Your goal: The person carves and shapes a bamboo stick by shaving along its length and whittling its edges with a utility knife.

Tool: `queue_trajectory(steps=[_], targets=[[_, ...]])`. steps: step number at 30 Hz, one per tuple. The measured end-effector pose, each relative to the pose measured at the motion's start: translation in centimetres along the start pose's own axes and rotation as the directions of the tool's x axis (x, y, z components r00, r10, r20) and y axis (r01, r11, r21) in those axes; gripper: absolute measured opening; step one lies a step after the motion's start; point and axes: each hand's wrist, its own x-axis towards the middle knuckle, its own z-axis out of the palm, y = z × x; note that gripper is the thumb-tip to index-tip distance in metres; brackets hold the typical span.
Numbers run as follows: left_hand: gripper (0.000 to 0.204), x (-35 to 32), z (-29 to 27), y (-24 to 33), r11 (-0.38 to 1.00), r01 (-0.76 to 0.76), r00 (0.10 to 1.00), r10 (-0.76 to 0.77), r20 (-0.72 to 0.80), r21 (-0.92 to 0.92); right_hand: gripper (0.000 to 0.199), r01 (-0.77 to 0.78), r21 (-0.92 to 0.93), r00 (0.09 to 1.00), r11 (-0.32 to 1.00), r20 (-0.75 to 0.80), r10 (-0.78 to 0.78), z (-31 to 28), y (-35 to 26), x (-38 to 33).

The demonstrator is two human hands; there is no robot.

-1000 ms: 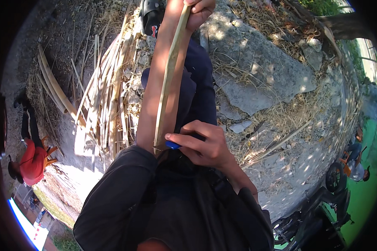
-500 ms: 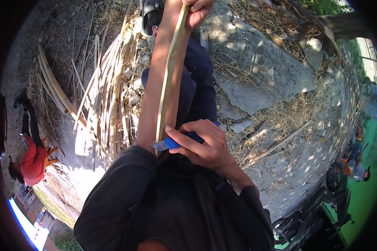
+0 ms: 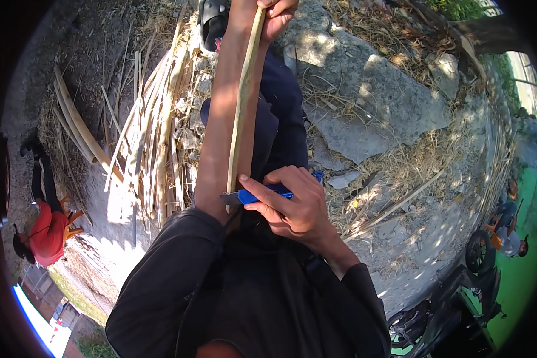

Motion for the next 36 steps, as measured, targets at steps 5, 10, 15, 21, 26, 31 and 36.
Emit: queue_trajectory(steps=[5,10,15,21,26,31,36], targets=[[0.028,-0.2,0.0,0.0,0.999,0.014,1.0,-0.013,0.02,-0.03,0.059,-0.002,-0.04,1.0,0.999,-0.011,0.001,0.3,0.0,0.0],[0.029,0.0,0.0,0.0,1.0,0.015,0.999,-0.014,0.036,-0.01,0.057,0.009,-0.067,1.0,0.998,-0.016,-0.01,0.5,-0.3,0.3],[0.029,-0.2,0.7,-0.3,0.997,0.015,0.998,-0.01,-0.064,0.076,0.052,-0.033,-0.079,0.995,0.996,-0.1,0.025,0.1,-0.3,0.3],[0.025,-0.1,0.8,-0.2,0.987,0.038,0.985,-0.01,-0.174,0.156,0.047,-0.094,0.111,0.994,0.989,-0.045,0.099,-1.9,-0.5,0.4],[0.029,0.3,1.1,-0.6,0.892,0.024,0.975,0.079,-0.209,0.451,0.04,-0.219,0.312,0.961,0.924,-0.096,0.26,-2.7,1.9,-0.6],[0.035,1.8,-0.9,-0.4,0.754,-0.015,0.933,0.246,-0.261,0.657,0.044,-0.475,0.536,0.845,0.698,0.055,0.532,-3.0,1.4,-0.9],[0.032,1.6,0.8,-1.1,0.548,-0.114,0.796,0.549,-0.254,0.829,0.044,-0.562,0.345,0.791,0.752,-0.042,0.611,-2.6,1.5,-1.1]])
